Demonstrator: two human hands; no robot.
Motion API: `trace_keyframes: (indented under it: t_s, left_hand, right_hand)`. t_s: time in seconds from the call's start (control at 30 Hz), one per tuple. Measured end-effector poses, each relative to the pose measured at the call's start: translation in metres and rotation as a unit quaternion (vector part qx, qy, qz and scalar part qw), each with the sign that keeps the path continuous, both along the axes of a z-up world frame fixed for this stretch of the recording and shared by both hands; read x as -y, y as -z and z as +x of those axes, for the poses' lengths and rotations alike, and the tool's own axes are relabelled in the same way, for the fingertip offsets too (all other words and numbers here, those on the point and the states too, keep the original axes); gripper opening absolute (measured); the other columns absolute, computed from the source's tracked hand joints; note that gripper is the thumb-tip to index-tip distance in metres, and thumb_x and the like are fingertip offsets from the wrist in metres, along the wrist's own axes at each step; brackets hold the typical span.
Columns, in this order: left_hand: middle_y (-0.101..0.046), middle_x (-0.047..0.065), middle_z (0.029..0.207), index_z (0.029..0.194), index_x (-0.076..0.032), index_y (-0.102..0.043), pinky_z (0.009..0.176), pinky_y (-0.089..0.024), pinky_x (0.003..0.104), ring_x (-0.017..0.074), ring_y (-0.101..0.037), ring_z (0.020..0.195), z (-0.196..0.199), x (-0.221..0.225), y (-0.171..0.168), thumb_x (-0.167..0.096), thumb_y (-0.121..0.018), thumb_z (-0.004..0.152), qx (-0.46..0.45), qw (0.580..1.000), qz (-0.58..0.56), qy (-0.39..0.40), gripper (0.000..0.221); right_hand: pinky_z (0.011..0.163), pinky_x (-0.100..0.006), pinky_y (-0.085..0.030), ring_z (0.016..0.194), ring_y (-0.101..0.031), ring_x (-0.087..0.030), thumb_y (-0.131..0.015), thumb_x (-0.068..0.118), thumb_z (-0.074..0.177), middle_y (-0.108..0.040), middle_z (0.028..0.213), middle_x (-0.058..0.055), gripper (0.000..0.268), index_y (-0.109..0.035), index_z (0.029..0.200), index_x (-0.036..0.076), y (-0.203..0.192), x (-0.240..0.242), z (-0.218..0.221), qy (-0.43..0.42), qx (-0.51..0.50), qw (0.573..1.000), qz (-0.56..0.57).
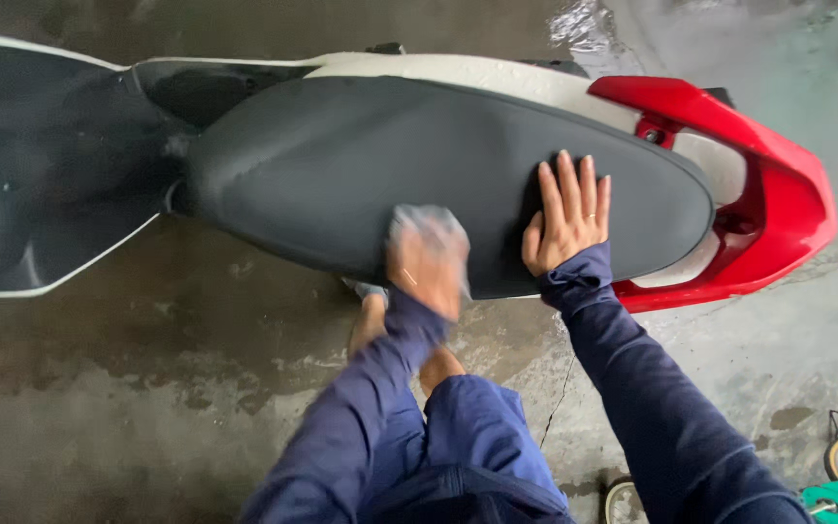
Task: The person wipes the black seat of a scooter with a gray cloth. They repeatedly rub the surface in circular and back-and-forth motions, covering the entire seat area.
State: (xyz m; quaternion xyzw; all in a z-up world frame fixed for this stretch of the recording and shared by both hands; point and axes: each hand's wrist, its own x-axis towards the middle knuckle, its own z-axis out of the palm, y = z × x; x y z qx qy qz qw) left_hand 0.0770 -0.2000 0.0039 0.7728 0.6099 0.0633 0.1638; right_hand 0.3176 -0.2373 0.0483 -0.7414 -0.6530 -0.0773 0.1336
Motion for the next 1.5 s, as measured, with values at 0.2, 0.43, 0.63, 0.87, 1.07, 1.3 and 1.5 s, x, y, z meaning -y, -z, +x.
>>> trace_keyframes:
  t_s: [0.2,0.43,0.63,0.87,1.07,1.3,1.5]
  left_hand:
    - [-0.068,0.007,0.165,0.168,-0.041,-0.066,0.129,-0.043,0.07,0.0468,-0.045,0.168,0.016,-0.005,0.0,-0.048,-0.066,0.107,0.175,0.952,0.169,0.187,0.061]
    - [-0.068,0.012,0.167,0.169,-0.037,-0.064,0.129,-0.04,0.073,0.0499,-0.047,0.166,0.021,0.04,0.02,-0.051,-0.069,0.103,0.171,0.954,0.161,0.186,0.068]
    - [-0.063,0.011,0.172,0.168,-0.029,-0.062,0.135,-0.044,0.071,0.0464,-0.043,0.17,0.075,-0.11,-0.021,-0.043,-0.072,0.109,0.167,0.954,0.175,0.18,0.062]
    - [-0.05,0.009,0.184,0.175,-0.031,-0.055,0.138,-0.041,0.067,0.0472,-0.038,0.173,0.058,-0.099,-0.027,-0.039,-0.077,0.105,0.181,0.946,0.112,0.246,0.074]
    - [-0.069,0.022,0.154,0.16,-0.017,-0.067,0.131,-0.042,0.073,0.0518,-0.056,0.15,0.084,-0.168,-0.034,-0.032,-0.068,0.106,0.164,0.963,0.177,0.118,0.056]
    - [-0.054,0.024,0.178,0.18,-0.015,-0.045,0.144,-0.03,0.061,0.0502,-0.048,0.164,0.066,-0.191,-0.008,-0.033,-0.073,0.105,0.158,0.955,0.099,0.232,0.082]
    - [-0.055,0.017,0.179,0.176,-0.033,-0.051,0.135,-0.045,0.07,0.0541,-0.046,0.166,0.051,-0.167,-0.018,-0.034,-0.072,0.112,0.178,0.945,0.13,0.24,0.068]
  right_hand:
    - [0.139,-0.063,-0.025,0.17,-0.041,-0.046,-0.063,0.022,0.094,-0.055,0.181,-0.018,0.082,-0.065,0.175,0.012,0.007,0.0,0.0,-0.001,0.014,1.0,0.006]
    - [0.138,-0.063,-0.027,0.169,-0.043,-0.046,-0.061,0.021,0.094,-0.057,0.18,-0.017,0.081,-0.065,0.175,0.014,0.007,-0.002,-0.002,-0.001,0.023,0.999,0.023]
    - [0.14,-0.065,-0.027,0.171,-0.043,-0.047,-0.061,0.015,0.099,-0.055,0.18,-0.019,0.075,-0.064,0.173,0.009,-0.006,0.0,-0.006,0.003,-0.017,1.0,0.0]
    - [0.141,-0.069,-0.03,0.17,-0.046,-0.05,-0.061,0.016,0.102,-0.054,0.181,-0.022,0.072,-0.061,0.173,0.005,-0.01,0.001,-0.007,-0.006,-0.047,0.999,-0.016]
    - [0.142,-0.067,-0.028,0.17,-0.045,-0.05,-0.062,0.013,0.102,-0.054,0.181,-0.022,0.073,-0.061,0.174,0.005,-0.015,0.0,-0.008,-0.005,-0.039,0.999,-0.024]
    - [0.142,-0.068,-0.029,0.171,-0.043,-0.05,-0.061,0.014,0.101,-0.053,0.182,-0.022,0.074,-0.059,0.175,0.005,-0.013,0.001,-0.009,-0.008,-0.037,0.999,-0.025]
    - [0.142,-0.066,-0.029,0.171,-0.045,-0.049,-0.062,0.017,0.1,-0.054,0.181,-0.02,0.075,-0.06,0.174,0.008,-0.007,0.001,-0.006,-0.001,-0.034,0.999,-0.024]
